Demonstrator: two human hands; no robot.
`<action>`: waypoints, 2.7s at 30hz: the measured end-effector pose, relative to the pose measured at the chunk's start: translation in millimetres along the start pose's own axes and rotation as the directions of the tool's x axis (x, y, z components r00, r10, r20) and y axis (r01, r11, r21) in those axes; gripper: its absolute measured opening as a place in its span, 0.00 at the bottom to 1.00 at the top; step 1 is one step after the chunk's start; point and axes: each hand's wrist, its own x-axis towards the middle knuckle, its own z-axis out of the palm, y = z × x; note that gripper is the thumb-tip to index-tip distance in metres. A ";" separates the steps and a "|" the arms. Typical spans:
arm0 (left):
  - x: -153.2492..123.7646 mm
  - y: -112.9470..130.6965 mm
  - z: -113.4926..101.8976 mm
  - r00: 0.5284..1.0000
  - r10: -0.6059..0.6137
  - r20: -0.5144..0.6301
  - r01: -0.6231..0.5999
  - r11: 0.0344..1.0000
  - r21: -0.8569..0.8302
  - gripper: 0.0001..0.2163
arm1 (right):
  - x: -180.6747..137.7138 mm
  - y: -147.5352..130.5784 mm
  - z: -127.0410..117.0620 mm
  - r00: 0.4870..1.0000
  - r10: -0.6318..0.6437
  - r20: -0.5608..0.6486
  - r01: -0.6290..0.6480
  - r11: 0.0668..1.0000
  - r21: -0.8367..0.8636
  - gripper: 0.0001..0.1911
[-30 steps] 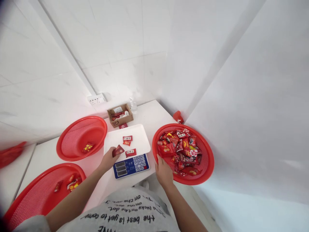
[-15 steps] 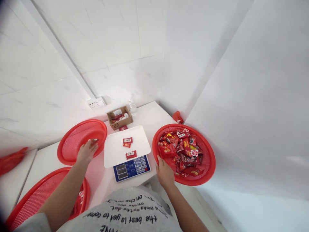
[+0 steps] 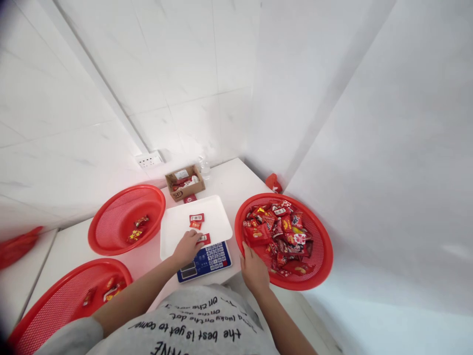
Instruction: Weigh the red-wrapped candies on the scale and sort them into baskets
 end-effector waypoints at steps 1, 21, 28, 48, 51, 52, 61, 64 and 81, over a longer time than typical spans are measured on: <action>0.6 0.5 0.6 1.000 0.009 0.007 -0.009 1.000 0.023 0.13 | 0.3 -0.4 -0.2 1.000 0.004 0.003 -0.004 1.000 -0.005 0.26; 0.7 -121.7 -100.2 0.696 -0.458 -0.552 0.457 0.877 -0.152 0.15 | 2.4 -1.8 1.5 0.998 0.054 0.027 -0.054 0.999 0.003 0.26; 37.2 -64.8 -51.8 0.980 -0.074 -0.187 0.080 0.996 0.027 0.15 | 2.9 -1.5 3.1 0.997 0.072 0.024 -0.072 0.997 0.011 0.26; 44.1 -57.7 -30.1 0.963 -0.216 -0.161 0.200 0.973 -0.112 0.05 | 2.7 -0.8 4.0 0.998 0.069 0.008 -0.069 0.997 0.033 0.26; 35.2 -85.8 -53.5 0.916 -0.284 -0.283 0.258 0.958 -0.128 0.01 | 3.4 1.4 5.2 0.998 0.062 0.020 -0.062 0.997 0.039 0.27; 31.4 -96.8 -62.5 0.893 -0.309 -0.326 0.282 0.951 -0.127 0.01 | 3.7 2.0 5.8 0.998 0.060 0.021 -0.061 0.997 0.039 0.27; 5.0 -107.3 -49.9 0.913 -0.140 -0.382 0.132 0.990 -0.048 0.06 | 3.9 1.4 8.3 0.999 0.039 -0.023 -0.038 0.999 0.020 0.26; 4.8 -74.9 -19.0 0.974 -0.010 -0.227 -0.005 0.998 -0.066 0.13 | 3.7 -0.2 6.1 0.999 0.033 -0.018 -0.033 0.999 0.024 0.26; 14.3 -83.6 -41.7 0.901 -0.409 -0.146 0.248 0.761 -0.600 0.08 | 3.3 -3.4 -0.6 0.998 0.058 0.007 -0.058 0.998 0.029 0.26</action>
